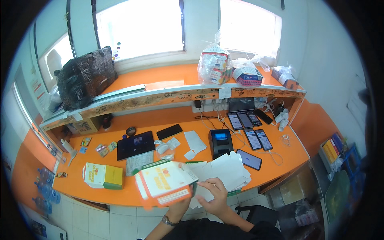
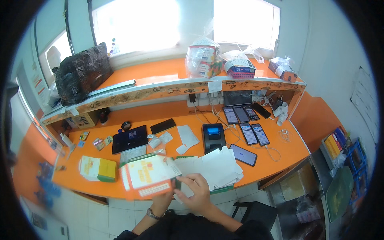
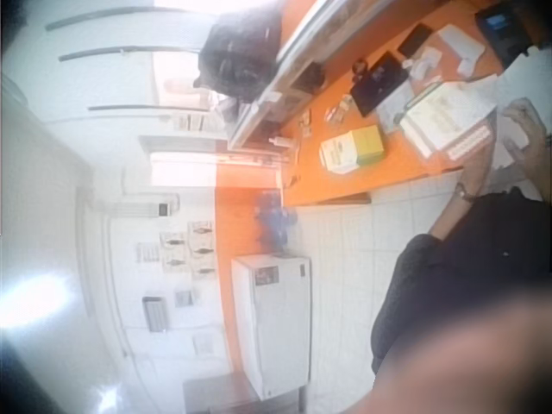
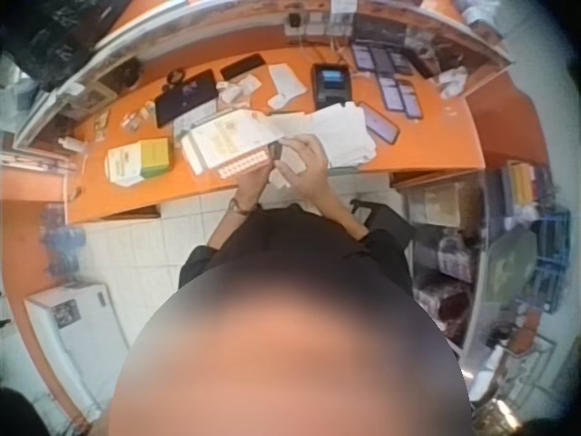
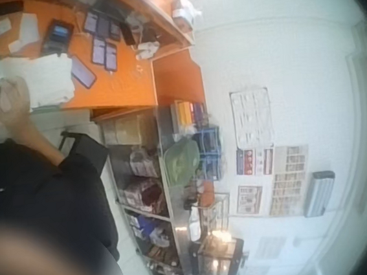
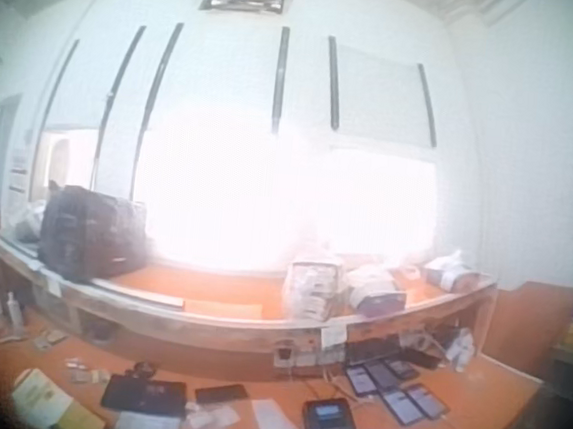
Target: The person assembles small paper boxes by folding flat sheets into box shapes and tucking flaps to secure them. They handle multiple sheets, fold edges, and stack the finished boxes on the counter.
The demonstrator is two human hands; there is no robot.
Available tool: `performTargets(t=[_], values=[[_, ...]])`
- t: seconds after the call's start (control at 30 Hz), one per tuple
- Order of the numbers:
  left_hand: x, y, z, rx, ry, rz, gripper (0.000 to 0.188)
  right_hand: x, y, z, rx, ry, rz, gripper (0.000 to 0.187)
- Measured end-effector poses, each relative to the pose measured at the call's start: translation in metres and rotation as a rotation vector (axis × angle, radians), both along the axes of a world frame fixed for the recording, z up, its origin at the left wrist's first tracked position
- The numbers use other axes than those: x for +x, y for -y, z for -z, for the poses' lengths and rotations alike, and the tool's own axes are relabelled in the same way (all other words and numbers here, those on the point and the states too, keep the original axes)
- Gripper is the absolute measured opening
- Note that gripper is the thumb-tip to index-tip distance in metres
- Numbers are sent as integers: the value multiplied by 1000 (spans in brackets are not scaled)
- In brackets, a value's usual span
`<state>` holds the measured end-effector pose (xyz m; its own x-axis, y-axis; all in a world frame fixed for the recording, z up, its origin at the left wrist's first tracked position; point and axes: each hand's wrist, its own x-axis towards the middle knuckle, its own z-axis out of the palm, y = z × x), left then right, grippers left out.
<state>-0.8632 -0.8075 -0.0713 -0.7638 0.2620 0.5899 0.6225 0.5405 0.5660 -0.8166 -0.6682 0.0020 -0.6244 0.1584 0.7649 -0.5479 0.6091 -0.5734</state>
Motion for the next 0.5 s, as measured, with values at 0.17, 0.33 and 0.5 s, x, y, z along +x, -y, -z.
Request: performTargets(t=[0.17, 0.33, 0.5], values=[[3, -5, 5, -236, -30, 98, 13, 0, 4, -2, 179, -122, -130, 50], [-1, -11, 6, -290, 15, 120, 11, -7, 0, 6, 186, -149, -98, 38], [-5, -12, -7, -332, 154, 132, 16, -13, -4, 15, 177, -154, 13, 21]])
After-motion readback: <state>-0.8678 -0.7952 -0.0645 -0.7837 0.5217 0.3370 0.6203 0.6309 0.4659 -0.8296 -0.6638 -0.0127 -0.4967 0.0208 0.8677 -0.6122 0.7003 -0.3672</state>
